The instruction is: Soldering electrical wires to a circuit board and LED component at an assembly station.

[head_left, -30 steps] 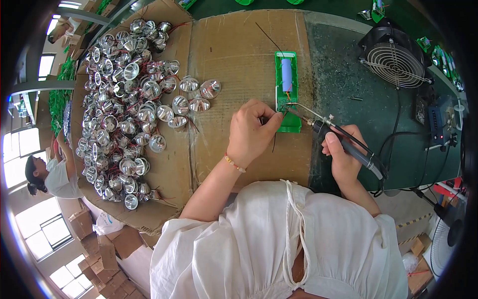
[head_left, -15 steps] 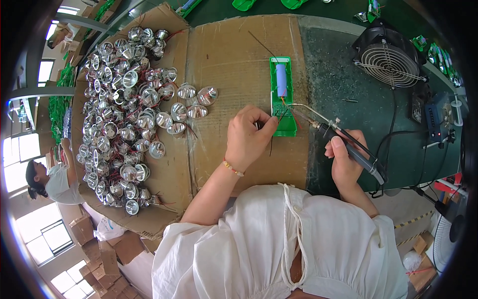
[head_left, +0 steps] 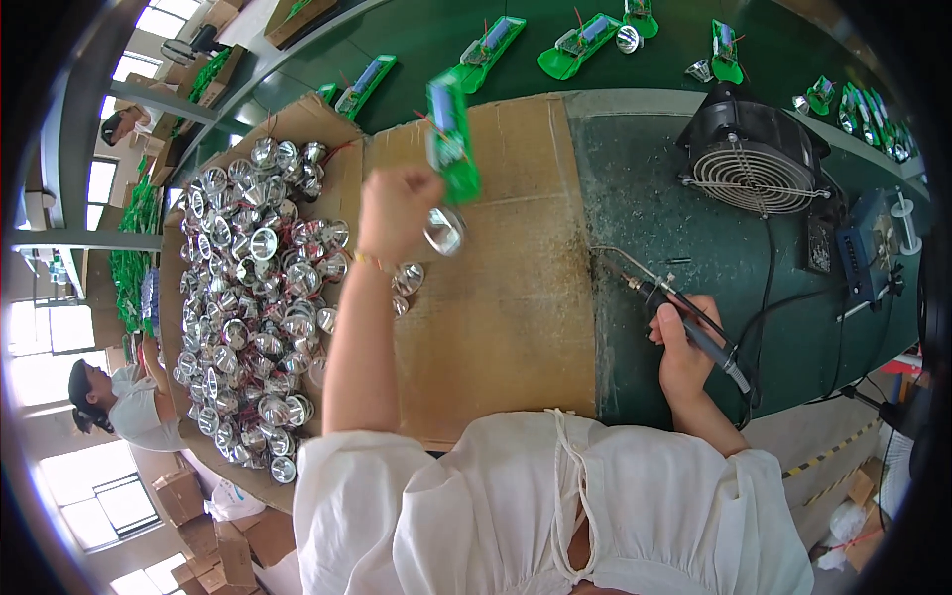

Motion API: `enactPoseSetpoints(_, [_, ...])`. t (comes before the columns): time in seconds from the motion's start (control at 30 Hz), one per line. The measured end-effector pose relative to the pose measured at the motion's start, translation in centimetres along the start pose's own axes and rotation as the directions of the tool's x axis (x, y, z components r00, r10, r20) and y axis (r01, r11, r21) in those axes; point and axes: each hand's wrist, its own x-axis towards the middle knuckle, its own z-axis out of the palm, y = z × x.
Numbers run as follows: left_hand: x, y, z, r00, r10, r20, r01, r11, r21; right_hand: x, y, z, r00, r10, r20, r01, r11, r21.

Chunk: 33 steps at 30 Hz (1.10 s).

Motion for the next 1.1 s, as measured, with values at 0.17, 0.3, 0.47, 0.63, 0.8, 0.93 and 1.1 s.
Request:
enactPoseSetpoints(0.17, [12.2, -1.2, -3.4, 0.895, 0.279, -0.347, -0.106, 0.890, 0.443, 0.1, 0.2, 0.1, 0.999, -0.005, 0.046, 0.004, 1.000, 0.012])
enactPoseSetpoints(0.3, [15.6, 5.1, 2.1, 0.849, 0.480, -0.220, -0.397, 0.855, 0.335, 0.0, 0.3, 0.4, 0.999, 0.035, 0.039, -0.035, 0.999, 0.008])
enactPoseSetpoints(0.47, [15.5, 9.8, 11.7, 0.800, 0.600, 0.005, -0.564, 0.750, 0.346, -0.4, 0.8, 0.1, 1.000, -0.012, 0.010, 0.012, 0.996, -0.093])
enactPoseSetpoints(0.63, [11.7, 11.0, 9.6, 0.918, 0.368, 0.146, -0.395, 0.841, 0.368, -0.5, 0.4, -0.5, 0.999, 0.023, 0.047, -0.020, 0.997, -0.075])
enactPoseSetpoints(0.8, [-1.3, 7.6, 4.9, 0.932, 0.351, 0.094, -0.359, 0.849, 0.389, -0.1, -0.5, -0.4, 0.996, 0.067, 0.058, -0.064, 0.996, -0.061])
enactPoseSetpoints(0.93, [-11.5, 6.4, 4.6, 0.948, 0.313, 0.053, -0.314, 0.900, 0.301, 0.3, -0.8, -0.2, 0.999, 0.038, 0.030, -0.036, 0.997, -0.064])
enactPoseSetpoints(1.1, [-14.5, 2.5, 0.4, 0.904, 0.244, -0.352, -0.132, 0.941, 0.313, 0.2, -0.2, -0.1, 0.999, -0.038, -0.014, 0.038, 0.999, 0.011])
